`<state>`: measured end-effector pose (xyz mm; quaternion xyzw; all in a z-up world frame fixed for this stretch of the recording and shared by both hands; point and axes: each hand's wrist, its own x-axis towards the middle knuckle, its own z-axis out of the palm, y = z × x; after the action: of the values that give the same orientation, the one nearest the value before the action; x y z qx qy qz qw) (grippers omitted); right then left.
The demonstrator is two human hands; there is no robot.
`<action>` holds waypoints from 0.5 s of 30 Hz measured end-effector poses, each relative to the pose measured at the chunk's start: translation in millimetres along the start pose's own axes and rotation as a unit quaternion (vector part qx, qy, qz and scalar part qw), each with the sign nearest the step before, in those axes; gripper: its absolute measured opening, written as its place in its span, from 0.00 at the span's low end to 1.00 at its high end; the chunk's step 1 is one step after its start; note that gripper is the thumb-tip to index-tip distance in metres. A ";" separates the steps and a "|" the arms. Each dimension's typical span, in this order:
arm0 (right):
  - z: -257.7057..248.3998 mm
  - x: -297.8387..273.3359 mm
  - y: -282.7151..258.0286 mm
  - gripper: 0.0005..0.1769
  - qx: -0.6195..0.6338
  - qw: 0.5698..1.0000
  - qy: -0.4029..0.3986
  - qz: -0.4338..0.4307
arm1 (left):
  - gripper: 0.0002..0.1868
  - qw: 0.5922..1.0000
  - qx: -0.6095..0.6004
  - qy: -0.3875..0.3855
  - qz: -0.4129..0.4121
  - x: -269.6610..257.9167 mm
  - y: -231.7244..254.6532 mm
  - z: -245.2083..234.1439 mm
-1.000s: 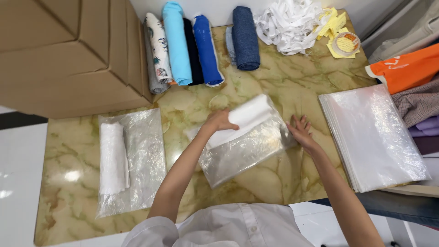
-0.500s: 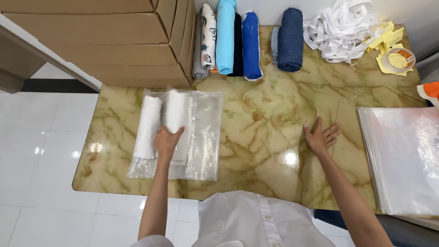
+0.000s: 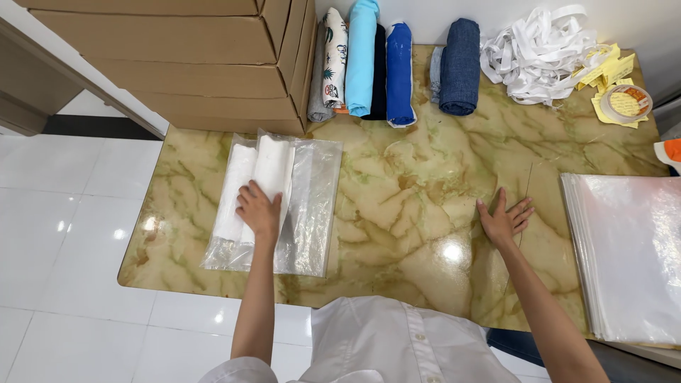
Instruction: The person packs rolled-up clothing items into individual plastic zipper bags by hand on a table.
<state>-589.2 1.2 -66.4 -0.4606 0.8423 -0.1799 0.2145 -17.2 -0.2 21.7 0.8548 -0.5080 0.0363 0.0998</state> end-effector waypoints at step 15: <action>-104.0 0.3 123.4 0.32 -0.030 0.970 0.241 -0.020 | 0.27 0.883 -0.376 -0.170 0.225 -68.8 255.4 -51.0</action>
<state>-730.4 74.9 -40.5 -0.4262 0.8650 -0.2646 -0.0126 -271.9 -48.8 94.5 0.6089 -0.6713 -0.2815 0.3152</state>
